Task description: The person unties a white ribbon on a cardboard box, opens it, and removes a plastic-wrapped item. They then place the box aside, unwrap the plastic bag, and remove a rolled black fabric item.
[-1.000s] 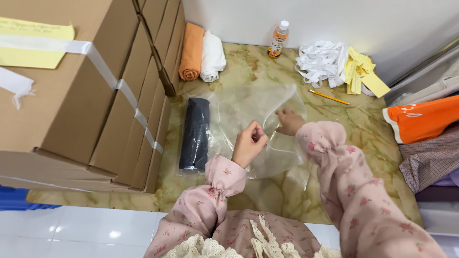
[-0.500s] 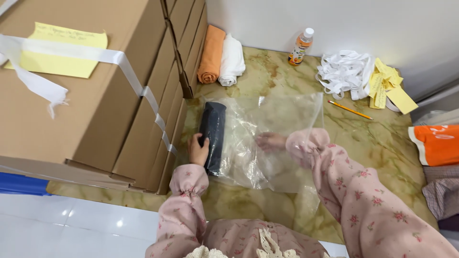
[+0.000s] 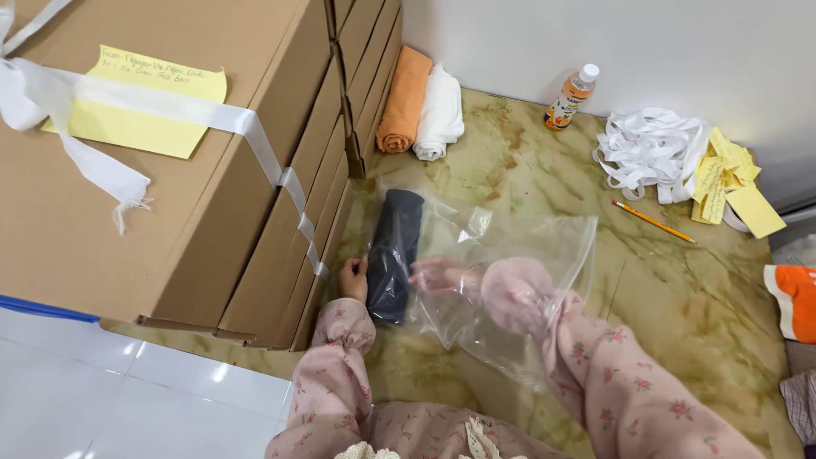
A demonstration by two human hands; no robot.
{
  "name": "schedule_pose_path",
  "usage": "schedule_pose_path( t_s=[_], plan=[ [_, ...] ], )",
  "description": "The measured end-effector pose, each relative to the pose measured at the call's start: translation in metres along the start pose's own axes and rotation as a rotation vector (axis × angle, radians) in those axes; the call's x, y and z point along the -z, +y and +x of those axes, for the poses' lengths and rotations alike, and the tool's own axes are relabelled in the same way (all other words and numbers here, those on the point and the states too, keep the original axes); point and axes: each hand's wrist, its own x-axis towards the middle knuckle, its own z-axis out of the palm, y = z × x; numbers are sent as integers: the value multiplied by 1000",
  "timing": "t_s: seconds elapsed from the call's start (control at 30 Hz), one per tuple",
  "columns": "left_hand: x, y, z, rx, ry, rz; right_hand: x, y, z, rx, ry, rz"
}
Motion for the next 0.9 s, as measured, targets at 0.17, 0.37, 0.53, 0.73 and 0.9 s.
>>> schedule_pose_path(
  t_s=[0.17, 0.37, 0.53, 0.73, 0.9],
  plan=[
    [6, 13, -4, 12, 42, 488, 4, 74, 73, 159, 377, -131],
    [4, 20, -9, -6, 28, 620, -36, 44, 60, -7, 761, -652],
    [-5, 7, 1, -160, -70, 305, -76, -3, 30, 151, 666, -399],
    [-29, 45, -22, -249, -224, -282, -65, -4, 12, 353, 168, 9],
    [-44, 72, -31, -250, -272, -268, 47, 57, 56, 688, 26, -353]
  ],
)
